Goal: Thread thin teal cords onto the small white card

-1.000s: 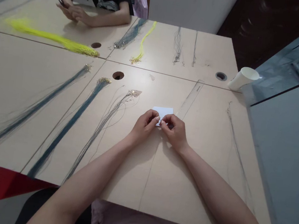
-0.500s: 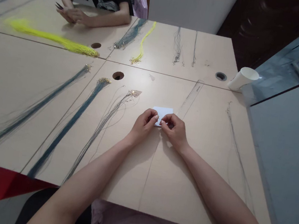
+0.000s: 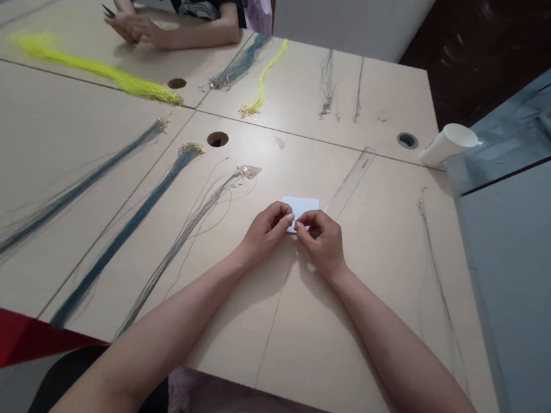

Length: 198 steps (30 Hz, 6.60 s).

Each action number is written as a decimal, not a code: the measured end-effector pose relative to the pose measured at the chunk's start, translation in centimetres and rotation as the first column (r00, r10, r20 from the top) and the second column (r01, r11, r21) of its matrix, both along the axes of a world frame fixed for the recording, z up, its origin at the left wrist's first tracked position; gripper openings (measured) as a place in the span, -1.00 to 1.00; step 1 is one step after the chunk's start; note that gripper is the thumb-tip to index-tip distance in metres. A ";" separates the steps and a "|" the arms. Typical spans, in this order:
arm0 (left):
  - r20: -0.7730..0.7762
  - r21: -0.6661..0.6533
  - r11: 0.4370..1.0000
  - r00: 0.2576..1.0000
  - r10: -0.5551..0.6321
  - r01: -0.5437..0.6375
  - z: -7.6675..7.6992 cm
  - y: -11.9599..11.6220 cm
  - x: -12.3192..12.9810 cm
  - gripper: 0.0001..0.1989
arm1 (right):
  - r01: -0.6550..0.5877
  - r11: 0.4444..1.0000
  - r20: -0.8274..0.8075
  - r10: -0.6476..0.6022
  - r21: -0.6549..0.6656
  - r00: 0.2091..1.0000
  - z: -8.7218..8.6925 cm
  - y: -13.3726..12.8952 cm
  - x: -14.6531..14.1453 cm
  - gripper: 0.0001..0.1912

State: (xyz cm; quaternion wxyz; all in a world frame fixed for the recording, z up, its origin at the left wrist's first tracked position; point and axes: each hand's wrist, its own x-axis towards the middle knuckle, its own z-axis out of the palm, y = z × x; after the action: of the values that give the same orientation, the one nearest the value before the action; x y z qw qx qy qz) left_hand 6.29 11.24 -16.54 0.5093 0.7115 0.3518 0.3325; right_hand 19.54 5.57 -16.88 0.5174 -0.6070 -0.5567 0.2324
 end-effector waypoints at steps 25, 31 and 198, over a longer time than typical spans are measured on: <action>0.024 -0.033 0.999 1.000 -0.016 0.017 0.2 0.0 0.0 -0.83 | -0.013 1.000 -0.009 0.013 0.004 1.000 -0.2 0.0 0.0 -0.98; 0.018 -0.055 0.998 1.000 -0.019 0.020 0.0 0.1 0.0 -0.84 | -0.005 1.000 0.004 0.005 -0.018 1.000 -0.2 0.0 0.0 -0.98; 0.005 -0.026 1.000 1.000 0.000 0.000 0.2 -0.1 0.0 -0.83 | -0.079 0.994 -0.069 0.074 -0.069 0.995 -0.1 -0.1 0.2 -0.94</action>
State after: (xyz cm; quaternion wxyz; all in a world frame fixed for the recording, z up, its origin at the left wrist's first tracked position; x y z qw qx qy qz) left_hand 6.31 11.12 -16.29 0.5196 0.7038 0.3549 0.3298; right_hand 19.77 5.51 -17.02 0.5041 -0.5953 -0.5535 0.2918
